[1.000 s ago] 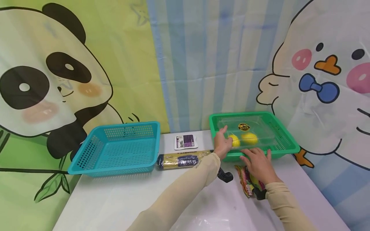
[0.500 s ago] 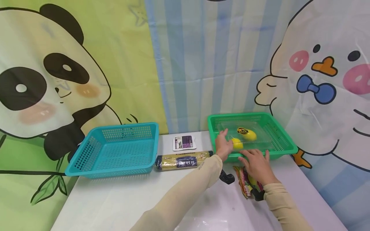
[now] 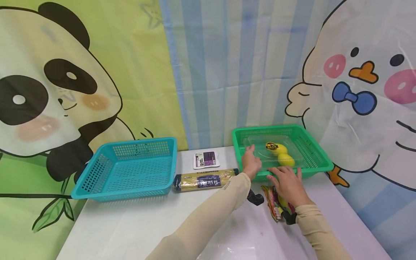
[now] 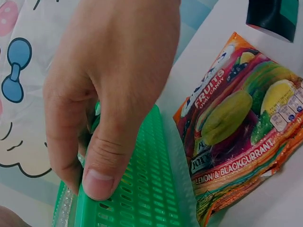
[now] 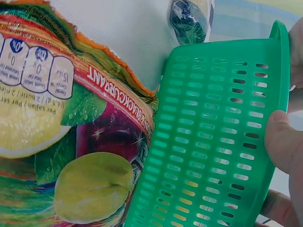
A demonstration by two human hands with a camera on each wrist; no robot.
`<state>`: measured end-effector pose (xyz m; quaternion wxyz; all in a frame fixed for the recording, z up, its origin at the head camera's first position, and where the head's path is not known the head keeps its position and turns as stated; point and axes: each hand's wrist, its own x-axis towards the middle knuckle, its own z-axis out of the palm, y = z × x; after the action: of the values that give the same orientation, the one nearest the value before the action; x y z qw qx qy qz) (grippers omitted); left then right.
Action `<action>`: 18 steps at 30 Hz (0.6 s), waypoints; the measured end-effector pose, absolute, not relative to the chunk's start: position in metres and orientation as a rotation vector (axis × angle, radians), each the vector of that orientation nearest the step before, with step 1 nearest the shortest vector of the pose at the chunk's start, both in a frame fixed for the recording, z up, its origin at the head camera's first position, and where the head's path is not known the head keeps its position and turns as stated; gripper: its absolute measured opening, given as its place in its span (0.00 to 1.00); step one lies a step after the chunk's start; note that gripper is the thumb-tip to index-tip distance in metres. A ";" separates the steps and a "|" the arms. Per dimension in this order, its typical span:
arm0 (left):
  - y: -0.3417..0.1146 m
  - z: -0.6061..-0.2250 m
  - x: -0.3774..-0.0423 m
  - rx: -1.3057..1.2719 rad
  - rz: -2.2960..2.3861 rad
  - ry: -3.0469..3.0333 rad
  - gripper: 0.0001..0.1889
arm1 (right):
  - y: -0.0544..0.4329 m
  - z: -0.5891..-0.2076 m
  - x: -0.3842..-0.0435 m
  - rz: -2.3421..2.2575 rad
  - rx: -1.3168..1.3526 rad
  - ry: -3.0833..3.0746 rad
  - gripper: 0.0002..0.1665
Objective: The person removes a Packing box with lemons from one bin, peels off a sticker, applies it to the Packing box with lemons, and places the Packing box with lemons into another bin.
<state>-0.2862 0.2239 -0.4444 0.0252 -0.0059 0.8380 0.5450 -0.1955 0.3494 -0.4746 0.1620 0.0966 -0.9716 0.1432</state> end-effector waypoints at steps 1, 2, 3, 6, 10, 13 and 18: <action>0.224 -0.444 -0.286 -0.017 1.668 2.596 0.35 | 0.349 -0.475 -0.196 0.407 0.275 -2.773 0.20; 0.223 -0.443 -0.286 -0.014 1.647 2.601 0.35 | 0.349 -0.475 -0.195 0.406 0.278 -2.770 0.20; 0.222 -0.442 -0.285 -0.010 1.629 2.603 0.35 | 0.349 -0.475 -0.195 0.405 0.281 -2.768 0.20; 0.221 -0.440 -0.286 -0.001 1.591 2.601 0.37 | 0.349 -0.475 -0.195 0.403 0.285 -2.763 0.19; 0.219 -0.439 -0.286 0.001 1.562 2.573 0.38 | 0.349 -0.475 -0.195 0.401 0.278 -2.771 0.20; 0.218 -0.439 -0.287 0.007 1.528 2.567 0.38 | 0.348 -0.474 -0.196 0.402 0.270 -2.782 0.20; 0.217 -0.437 -0.287 0.019 1.493 2.551 0.38 | 0.348 -0.473 -0.195 0.406 0.260 -2.798 0.20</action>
<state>-0.2865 0.2166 -0.4365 0.0927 0.0065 0.8594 0.5028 -0.1950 0.3480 -0.4731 0.1505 0.0906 -0.9743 0.1413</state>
